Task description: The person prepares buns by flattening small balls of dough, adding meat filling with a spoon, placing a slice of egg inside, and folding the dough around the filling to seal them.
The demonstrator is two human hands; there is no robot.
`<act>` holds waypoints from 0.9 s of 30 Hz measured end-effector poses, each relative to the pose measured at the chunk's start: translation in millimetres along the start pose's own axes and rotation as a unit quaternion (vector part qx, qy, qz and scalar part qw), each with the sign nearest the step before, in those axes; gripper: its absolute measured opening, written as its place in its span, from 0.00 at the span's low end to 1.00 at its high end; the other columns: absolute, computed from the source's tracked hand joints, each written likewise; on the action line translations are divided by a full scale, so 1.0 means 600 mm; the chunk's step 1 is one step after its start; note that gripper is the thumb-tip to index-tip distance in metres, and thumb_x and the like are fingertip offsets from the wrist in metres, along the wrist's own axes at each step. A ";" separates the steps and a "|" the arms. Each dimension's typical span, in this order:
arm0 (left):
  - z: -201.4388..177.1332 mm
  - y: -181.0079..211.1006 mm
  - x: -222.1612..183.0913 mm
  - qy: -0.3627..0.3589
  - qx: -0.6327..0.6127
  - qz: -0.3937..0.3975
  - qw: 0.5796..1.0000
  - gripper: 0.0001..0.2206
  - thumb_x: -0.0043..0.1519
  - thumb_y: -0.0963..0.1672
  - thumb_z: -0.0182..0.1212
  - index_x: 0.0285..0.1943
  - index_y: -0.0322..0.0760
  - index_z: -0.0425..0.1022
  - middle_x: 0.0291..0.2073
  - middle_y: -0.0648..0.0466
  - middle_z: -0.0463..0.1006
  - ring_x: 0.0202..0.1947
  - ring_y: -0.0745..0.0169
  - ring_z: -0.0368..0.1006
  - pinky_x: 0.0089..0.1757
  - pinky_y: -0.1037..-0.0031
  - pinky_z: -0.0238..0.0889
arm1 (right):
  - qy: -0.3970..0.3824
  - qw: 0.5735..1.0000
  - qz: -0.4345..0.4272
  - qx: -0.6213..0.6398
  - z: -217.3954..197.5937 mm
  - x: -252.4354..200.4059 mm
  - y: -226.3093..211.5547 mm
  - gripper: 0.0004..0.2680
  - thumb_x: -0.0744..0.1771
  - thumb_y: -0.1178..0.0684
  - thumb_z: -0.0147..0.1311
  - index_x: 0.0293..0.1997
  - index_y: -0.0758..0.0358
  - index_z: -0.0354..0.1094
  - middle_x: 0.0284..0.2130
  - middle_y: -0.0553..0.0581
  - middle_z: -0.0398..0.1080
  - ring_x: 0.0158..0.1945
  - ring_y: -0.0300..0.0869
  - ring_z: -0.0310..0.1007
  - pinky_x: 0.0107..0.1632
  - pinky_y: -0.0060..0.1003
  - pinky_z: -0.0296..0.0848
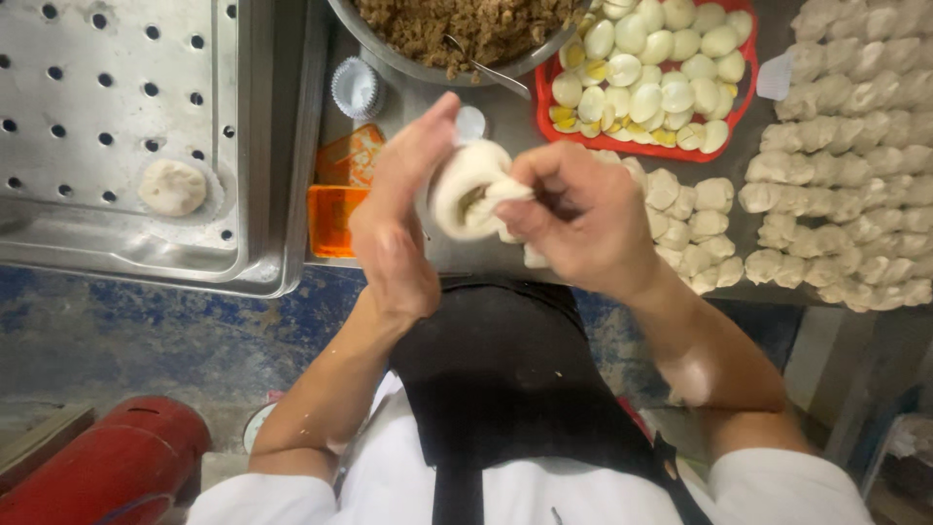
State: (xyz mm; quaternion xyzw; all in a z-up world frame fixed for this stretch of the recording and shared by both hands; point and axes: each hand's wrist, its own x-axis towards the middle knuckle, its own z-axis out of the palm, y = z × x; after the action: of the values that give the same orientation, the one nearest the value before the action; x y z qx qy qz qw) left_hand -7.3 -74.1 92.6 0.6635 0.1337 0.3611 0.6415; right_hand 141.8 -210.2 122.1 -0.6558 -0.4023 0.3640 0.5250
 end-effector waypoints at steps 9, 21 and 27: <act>0.011 -0.031 -0.014 0.058 0.012 0.031 0.998 0.36 0.71 0.63 0.44 0.58 0.26 0.72 0.50 0.42 0.78 0.49 0.54 0.77 0.51 0.68 0.73 | 0.008 0.929 -0.260 -0.264 0.029 0.019 -0.039 0.08 0.69 0.66 0.57 0.53 0.68 0.66 0.37 0.60 0.72 0.38 0.42 0.74 0.39 0.35 0.74; -0.025 -0.017 0.027 -0.149 -0.028 -0.053 0.987 0.37 0.75 0.62 0.31 0.66 0.30 0.73 0.47 0.46 0.79 0.46 0.56 0.78 0.50 0.71 0.70 | -0.034 0.989 -0.061 -0.129 0.002 0.021 -0.030 0.10 0.66 0.64 0.58 0.50 0.69 0.63 0.33 0.53 0.74 0.34 0.33 0.75 0.35 0.28 0.74; -0.031 -0.032 0.025 -0.204 -0.023 -0.101 0.973 0.35 0.76 0.60 0.32 0.65 0.28 0.75 0.43 0.47 0.80 0.45 0.57 0.76 0.51 0.69 0.68 | -0.069 0.968 -0.131 -0.203 0.003 0.016 -0.017 0.06 0.67 0.64 0.58 0.45 0.68 0.68 0.32 0.56 0.73 0.33 0.37 0.74 0.37 0.31 0.73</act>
State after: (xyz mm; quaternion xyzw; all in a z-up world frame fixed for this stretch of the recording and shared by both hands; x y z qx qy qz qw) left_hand -3.3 -47.6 77.4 0.6910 0.0578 0.1538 0.7040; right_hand 142.5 -199.6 131.2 -0.6634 -0.5856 0.2467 0.3951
